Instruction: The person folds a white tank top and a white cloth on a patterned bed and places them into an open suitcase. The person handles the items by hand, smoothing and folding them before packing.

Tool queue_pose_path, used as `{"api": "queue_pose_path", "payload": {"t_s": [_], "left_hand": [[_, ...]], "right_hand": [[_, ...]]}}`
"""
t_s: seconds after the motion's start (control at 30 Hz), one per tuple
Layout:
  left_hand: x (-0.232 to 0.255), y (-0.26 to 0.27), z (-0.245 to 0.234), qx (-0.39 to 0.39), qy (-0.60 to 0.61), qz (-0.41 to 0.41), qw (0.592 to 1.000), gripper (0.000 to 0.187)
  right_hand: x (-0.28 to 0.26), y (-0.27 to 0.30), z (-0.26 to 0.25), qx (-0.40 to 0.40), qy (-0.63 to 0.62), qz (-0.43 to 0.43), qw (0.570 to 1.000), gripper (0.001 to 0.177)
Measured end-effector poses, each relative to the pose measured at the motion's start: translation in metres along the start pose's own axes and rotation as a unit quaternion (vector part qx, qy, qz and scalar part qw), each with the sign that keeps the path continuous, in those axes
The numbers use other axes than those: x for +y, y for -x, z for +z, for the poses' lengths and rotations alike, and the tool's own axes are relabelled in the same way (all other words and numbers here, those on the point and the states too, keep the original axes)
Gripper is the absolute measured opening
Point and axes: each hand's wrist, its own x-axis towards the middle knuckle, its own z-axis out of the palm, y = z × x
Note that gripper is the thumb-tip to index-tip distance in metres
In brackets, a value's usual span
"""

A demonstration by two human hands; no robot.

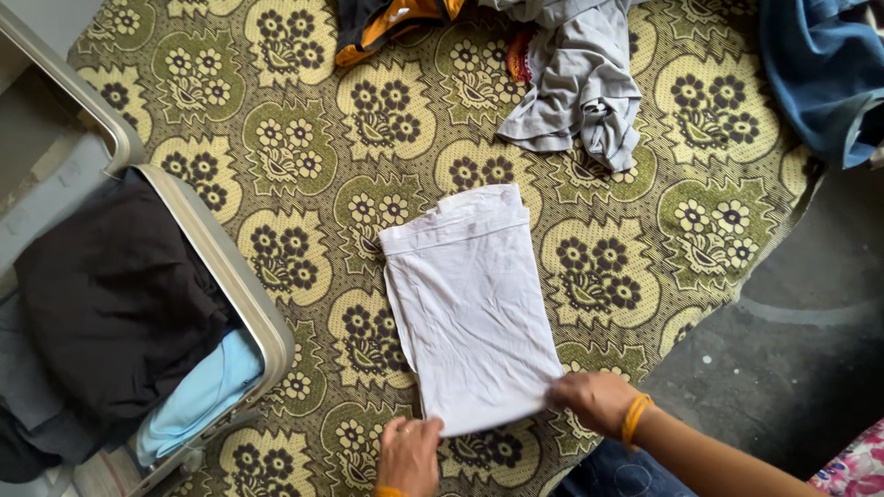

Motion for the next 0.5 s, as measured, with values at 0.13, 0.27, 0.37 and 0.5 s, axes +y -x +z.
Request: {"api": "queue_pose_path", "payload": {"t_s": [0.13,0.27,0.37,0.5], "left_hand": [[0.013,-0.021,-0.044,-0.022,0.065,-0.149,0.986,0.018],[0.023,-0.043,-0.06,0.014,0.02,-0.166,0.986,0.026],[0.029,-0.038,-0.048,0.109,-0.047,-0.047,0.992,0.027],[0.037,-0.023,-0.009,0.01,-0.052,0.143,0.988,0.021]], "right_hand": [[-0.004,-0.025,-0.02,0.074,-0.03,0.057,0.995,0.027],[-0.003,-0.033,-0.034,0.16,0.101,-0.021,0.982,0.018],[-0.007,-0.032,-0.022,0.08,0.069,-0.043,0.993,0.017],[-0.011,-0.019,0.009,0.023,0.111,-0.205,0.972,0.024]]}}
